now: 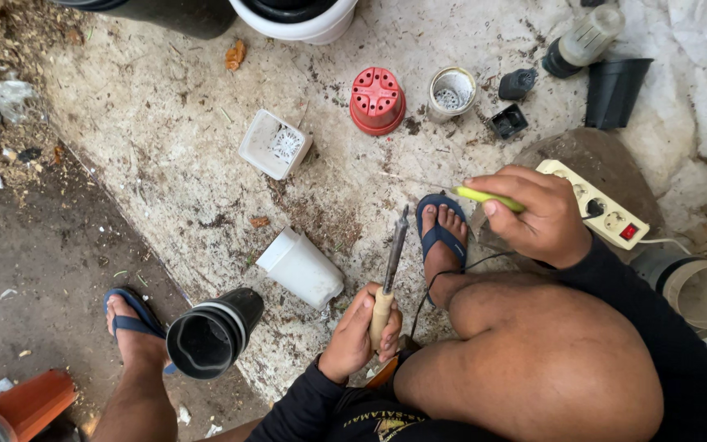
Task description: The person uses a soldering iron to melt the bottom of a white plastic container, creating a patterned opening. They briefly scrape the tool tip with a small blade before continuing to melt another container.
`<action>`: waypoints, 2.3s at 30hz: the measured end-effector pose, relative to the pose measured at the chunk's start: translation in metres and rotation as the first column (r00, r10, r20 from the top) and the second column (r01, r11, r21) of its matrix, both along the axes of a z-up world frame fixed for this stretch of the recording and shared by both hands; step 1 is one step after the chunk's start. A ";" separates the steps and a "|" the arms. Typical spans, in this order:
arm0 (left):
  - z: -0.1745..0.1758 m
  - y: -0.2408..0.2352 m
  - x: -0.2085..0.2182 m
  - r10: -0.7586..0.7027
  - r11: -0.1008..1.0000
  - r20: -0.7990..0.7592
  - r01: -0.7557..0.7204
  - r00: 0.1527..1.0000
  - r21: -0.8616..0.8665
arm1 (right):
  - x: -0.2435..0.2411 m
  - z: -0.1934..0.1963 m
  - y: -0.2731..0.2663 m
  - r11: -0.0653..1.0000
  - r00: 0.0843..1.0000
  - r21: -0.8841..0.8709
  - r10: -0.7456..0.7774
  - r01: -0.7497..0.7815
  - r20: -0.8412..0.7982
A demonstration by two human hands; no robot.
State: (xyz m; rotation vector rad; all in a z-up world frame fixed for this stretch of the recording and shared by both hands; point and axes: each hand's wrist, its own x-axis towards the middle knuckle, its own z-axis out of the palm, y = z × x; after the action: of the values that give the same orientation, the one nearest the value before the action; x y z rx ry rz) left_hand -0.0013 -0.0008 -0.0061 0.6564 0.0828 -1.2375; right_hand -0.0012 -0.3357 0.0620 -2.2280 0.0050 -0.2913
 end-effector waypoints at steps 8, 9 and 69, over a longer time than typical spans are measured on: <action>-0.001 0.002 -0.001 -0.024 0.998 -0.018 0.023 1.000 -0.060 | -0.001 -0.005 -0.002 0.991 0.996 0.097 0.086 -0.089 0.037; -0.001 0.001 0.000 -0.015 0.998 -0.052 0.012 0.999 -0.056 | -0.001 -0.006 -0.004 0.995 0.999 0.085 0.044 -0.045 0.012; -0.019 0.012 -0.006 -0.308 0.896 -0.539 0.049 0.784 -0.442 | 0.010 -0.022 0.000 0.962 0.970 0.202 0.140 -0.181 0.198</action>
State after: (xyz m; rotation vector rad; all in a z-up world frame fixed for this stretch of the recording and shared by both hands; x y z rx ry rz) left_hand -0.0076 0.0116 -0.0251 -0.1219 0.2853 -1.5627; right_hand 0.0084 -0.3354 0.0404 -1.9621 -0.2322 -0.3850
